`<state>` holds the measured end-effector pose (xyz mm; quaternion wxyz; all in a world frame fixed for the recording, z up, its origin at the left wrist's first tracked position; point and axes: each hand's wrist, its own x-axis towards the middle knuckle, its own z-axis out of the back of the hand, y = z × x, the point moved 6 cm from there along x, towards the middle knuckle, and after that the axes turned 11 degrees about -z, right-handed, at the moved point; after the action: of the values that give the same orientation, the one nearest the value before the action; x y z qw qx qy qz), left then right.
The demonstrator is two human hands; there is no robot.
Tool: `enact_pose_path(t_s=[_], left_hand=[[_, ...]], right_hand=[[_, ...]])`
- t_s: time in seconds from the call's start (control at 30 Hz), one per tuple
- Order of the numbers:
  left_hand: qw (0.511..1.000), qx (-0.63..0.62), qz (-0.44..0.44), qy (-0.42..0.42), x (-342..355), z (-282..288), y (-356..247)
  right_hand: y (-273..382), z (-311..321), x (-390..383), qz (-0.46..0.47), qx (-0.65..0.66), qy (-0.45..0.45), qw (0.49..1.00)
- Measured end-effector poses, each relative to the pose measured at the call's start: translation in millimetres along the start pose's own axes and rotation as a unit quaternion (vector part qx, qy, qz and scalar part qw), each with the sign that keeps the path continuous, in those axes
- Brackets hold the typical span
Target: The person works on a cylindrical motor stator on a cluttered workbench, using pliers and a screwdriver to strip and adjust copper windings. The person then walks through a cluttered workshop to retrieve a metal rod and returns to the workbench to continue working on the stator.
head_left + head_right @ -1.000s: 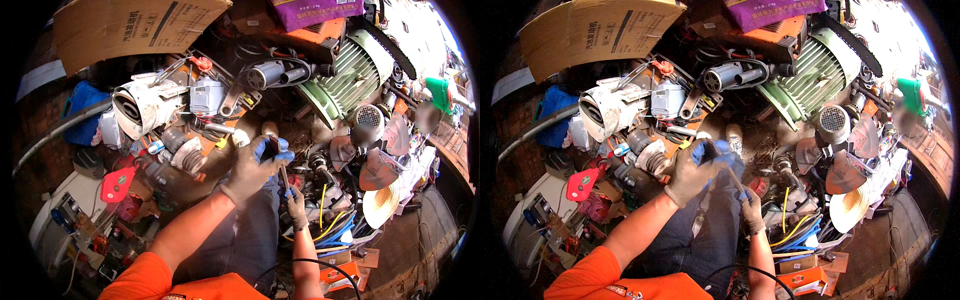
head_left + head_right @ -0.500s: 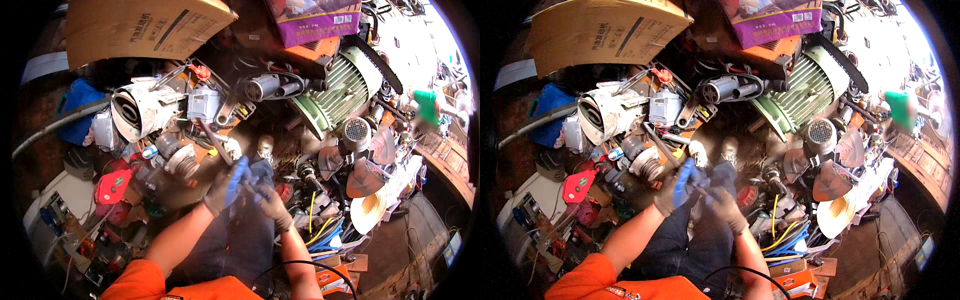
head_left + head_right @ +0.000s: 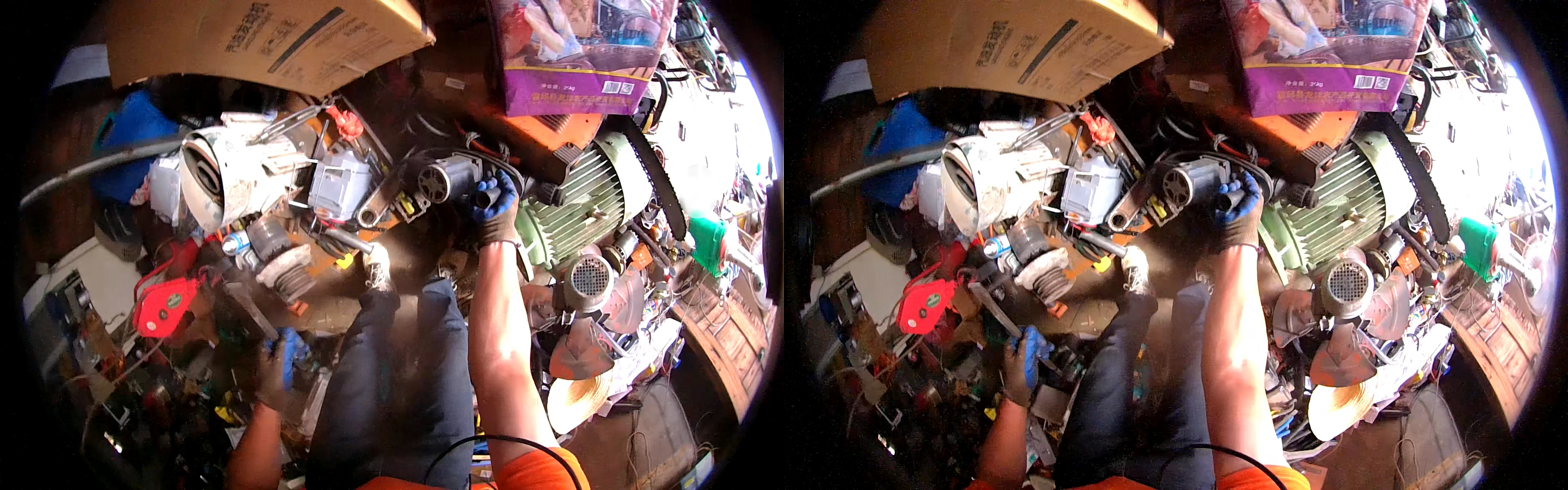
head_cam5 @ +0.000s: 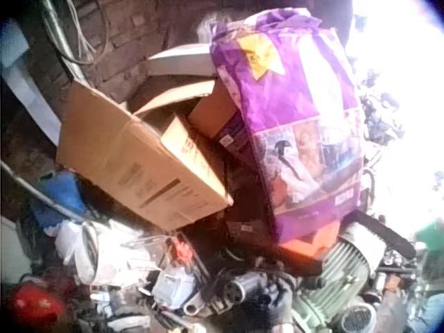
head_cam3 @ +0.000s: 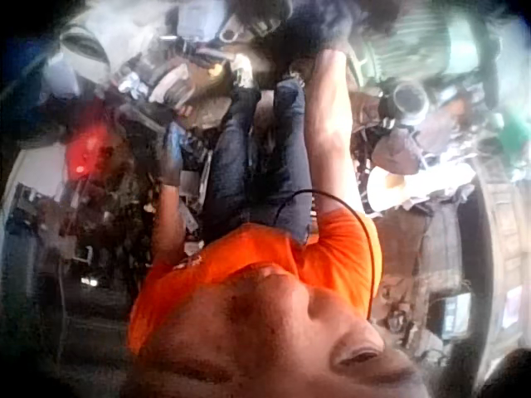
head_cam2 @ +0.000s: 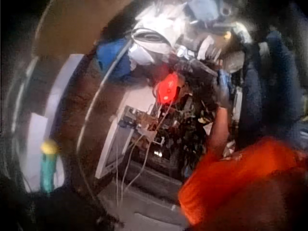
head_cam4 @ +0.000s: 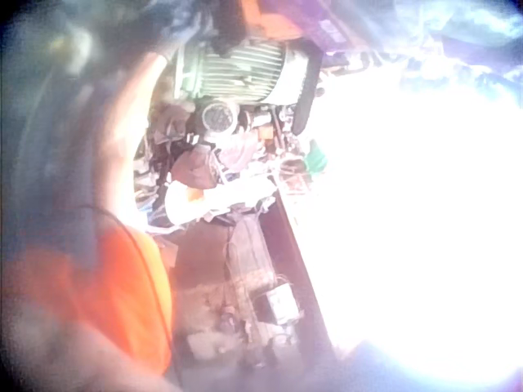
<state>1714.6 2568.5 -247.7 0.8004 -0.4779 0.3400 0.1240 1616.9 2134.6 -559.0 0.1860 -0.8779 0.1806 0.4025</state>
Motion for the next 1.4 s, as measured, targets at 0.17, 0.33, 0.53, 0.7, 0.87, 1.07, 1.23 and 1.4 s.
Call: enact_pose_path(t_s=[0.17, 0.33, 0.53, 0.7, 0.87, 1.07, 1.23, 1.4], left_hand=[[0.999, 0.016, 0.033, -0.019, -27, -18, 8], [0.985, 0.051, -0.145, 0.082, -48, -92, -47], [0.896, 0.183, -0.303, 0.27, -78, -214, -74], [0.835, 0.279, -0.274, 0.387, -162, -279, -103], [0.756, 0.343, -0.371, 0.415, -229, -298, -130], [0.735, 0.297, -0.491, 0.362, -216, -206, -191], [0.822, 0.327, -0.402, 0.238, -166, -74, -227], [0.855, 0.28, -0.386, 0.202, -156, -40, -296]], right_hand=[[-39, 0, -70, -0.007, 0.022, -0.048, 0.999], [-72, -20, -212, -0.065, -0.013, 0.075, 0.995], [-92, -36, -344, -0.029, -0.048, 0.099, 0.994], [-71, -26, -410, 0.078, -0.117, 0.088, 0.986], [-32, -19, -467, 0.185, -0.065, 0.113, 0.974], [22, -38, -523, 0.096, 0.142, 0.259, 0.95], [54, -99, -521, 0.195, -0.013, 0.188, 0.963], [45, -259, -448, 0.22, -0.161, 0.211, 0.939]])
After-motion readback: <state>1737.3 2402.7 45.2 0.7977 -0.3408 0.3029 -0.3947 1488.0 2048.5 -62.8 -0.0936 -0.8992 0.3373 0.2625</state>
